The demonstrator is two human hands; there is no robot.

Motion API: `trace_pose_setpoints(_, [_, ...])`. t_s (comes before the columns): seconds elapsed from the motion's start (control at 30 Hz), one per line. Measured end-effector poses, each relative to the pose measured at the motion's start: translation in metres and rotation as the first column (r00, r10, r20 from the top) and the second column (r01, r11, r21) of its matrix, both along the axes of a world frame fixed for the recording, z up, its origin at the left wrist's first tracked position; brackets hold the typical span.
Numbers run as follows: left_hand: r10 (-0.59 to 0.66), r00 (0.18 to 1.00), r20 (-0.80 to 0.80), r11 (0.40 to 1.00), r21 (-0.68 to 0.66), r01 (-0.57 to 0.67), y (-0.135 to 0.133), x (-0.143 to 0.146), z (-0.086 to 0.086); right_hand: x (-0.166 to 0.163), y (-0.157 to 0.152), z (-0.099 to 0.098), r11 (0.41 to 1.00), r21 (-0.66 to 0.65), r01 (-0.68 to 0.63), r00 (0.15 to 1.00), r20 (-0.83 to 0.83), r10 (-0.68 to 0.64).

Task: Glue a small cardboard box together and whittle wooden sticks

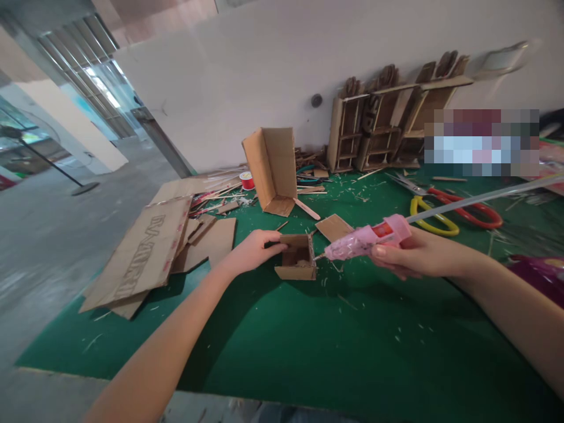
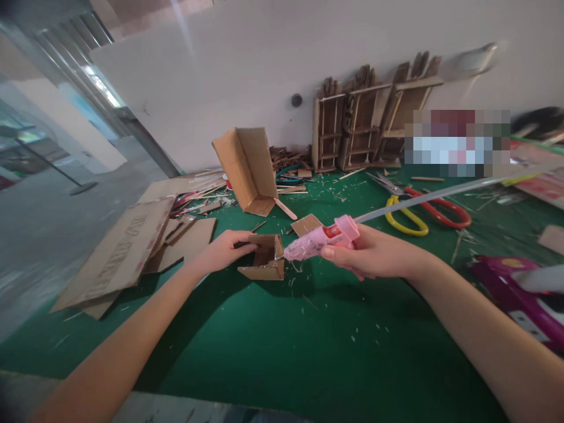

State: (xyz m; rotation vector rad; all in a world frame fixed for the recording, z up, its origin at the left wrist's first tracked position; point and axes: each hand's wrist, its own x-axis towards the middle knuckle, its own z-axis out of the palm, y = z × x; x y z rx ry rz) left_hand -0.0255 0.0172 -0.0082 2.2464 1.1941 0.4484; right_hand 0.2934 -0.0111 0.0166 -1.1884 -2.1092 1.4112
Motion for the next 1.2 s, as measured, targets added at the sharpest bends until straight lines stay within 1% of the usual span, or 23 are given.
trace_pose_setpoints(0.13, [0.008, 1.0, 0.016, 1.0, -0.002, -0.008, 0.0, 0.0, -0.001, 0.001, 0.0, -0.001, 0.999, -0.015, -0.035, 0.999, -0.017, 0.035])
trace_pose_setpoints(0.23, [0.025, 0.998, 0.063, 1.0, 0.001, -0.025, 0.0, 0.0, -0.002, 0.002, 0.002, 0.0, 0.997, -0.022, -0.073, 0.994, -0.084, 0.071])
trace_pose_setpoints(0.3, [0.077, 0.991, 0.107, 0.996, 0.03, -0.08, 0.0, 0.0, -0.001, 0.002, 0.003, 0.0, 0.997, -0.006, -0.075, 0.986, -0.147, 0.073])
trace_pose_setpoints(0.37, [0.164, 0.979, 0.12, 0.981, 0.087, -0.175, 0.0, 0.0, 0.0, 0.002, 0.004, -0.001, 0.998, 0.01, -0.063, 0.975, -0.215, 0.064])
trace_pose_setpoints(0.43, [0.236, 0.969, 0.078, 0.957, 0.153, -0.245, -0.001, -0.002, 0.004, 0.001, 0.005, -0.001, 0.999, 0.021, -0.039, 0.956, -0.291, 0.043])
trace_pose_setpoints(0.47, [0.247, 0.968, 0.04, 0.952, 0.176, -0.251, -0.002, -0.002, 0.007, 0.001, 0.005, -0.001, 0.999, 0.023, -0.022, 0.948, -0.318, 0.029])
trace_pose_setpoints(0.57, [0.214, 0.972, -0.095, 0.963, 0.186, -0.194, -0.003, -0.007, 0.018, -0.003, 0.004, 0.0, 0.998, 0.03, 0.05, 0.938, -0.345, -0.037])
trace_pose_setpoints(0.7, [0.139, 0.966, -0.219, 0.984, 0.137, -0.11, -0.005, -0.016, 0.034, -0.008, 0.005, -0.001, 0.995, 0.048, 0.092, 0.933, -0.354, -0.07])
trace_pose_setpoints(0.77, [0.067, 0.969, -0.239, 0.997, 0.06, -0.055, -0.007, -0.022, 0.041, -0.01, 0.005, -0.001, 0.992, 0.05, 0.119, 0.922, -0.376, -0.092])
trace_pose_setpoints(0.8, [0.015, 0.97, -0.242, 1.0, -0.005, -0.017, -0.009, -0.024, 0.045, -0.01, 0.005, -0.001, 0.989, 0.046, 0.14, 0.914, -0.389, -0.112])
trace_pose_setpoints(0.87, [-0.103, 0.962, -0.252, 0.987, -0.15, 0.066, -0.013, -0.025, 0.051, -0.011, 0.006, -0.001, 0.981, 0.031, 0.192, 0.897, -0.41, -0.163])
trace_pose_setpoints(0.9, [-0.149, 0.953, -0.264, 0.975, -0.2, 0.097, -0.016, -0.023, 0.052, -0.012, 0.006, -0.001, 0.977, 0.023, 0.214, 0.89, -0.417, -0.185])
trace_pose_setpoints(0.93, [-0.178, 0.945, -0.276, 0.967, -0.226, 0.116, -0.018, -0.02, 0.052, -0.012, 0.006, -0.001, 0.973, 0.017, 0.231, 0.882, -0.425, -0.203])
trace_pose_setpoints(1.0, [-0.199, 0.939, -0.28, 0.965, -0.22, 0.139, -0.023, -0.011, 0.046, -0.013, 0.005, -0.001, 0.965, 0.005, 0.263, 0.867, -0.439, -0.234])
trace_pose_setpoints(1.1, [-0.207, 0.954, -0.217, 0.972, -0.154, 0.176, -0.025, 0.006, 0.031, -0.015, 0.003, 0.0, 0.951, -0.016, 0.309, 0.843, -0.459, -0.281])
trace_pose_setpoints(1.2, [-0.168, 0.978, -0.128, 0.985, -0.07, 0.16, -0.024, 0.018, 0.019, -0.017, 0.0, 0.002, 0.943, -0.022, 0.332, 0.838, -0.453, -0.305])
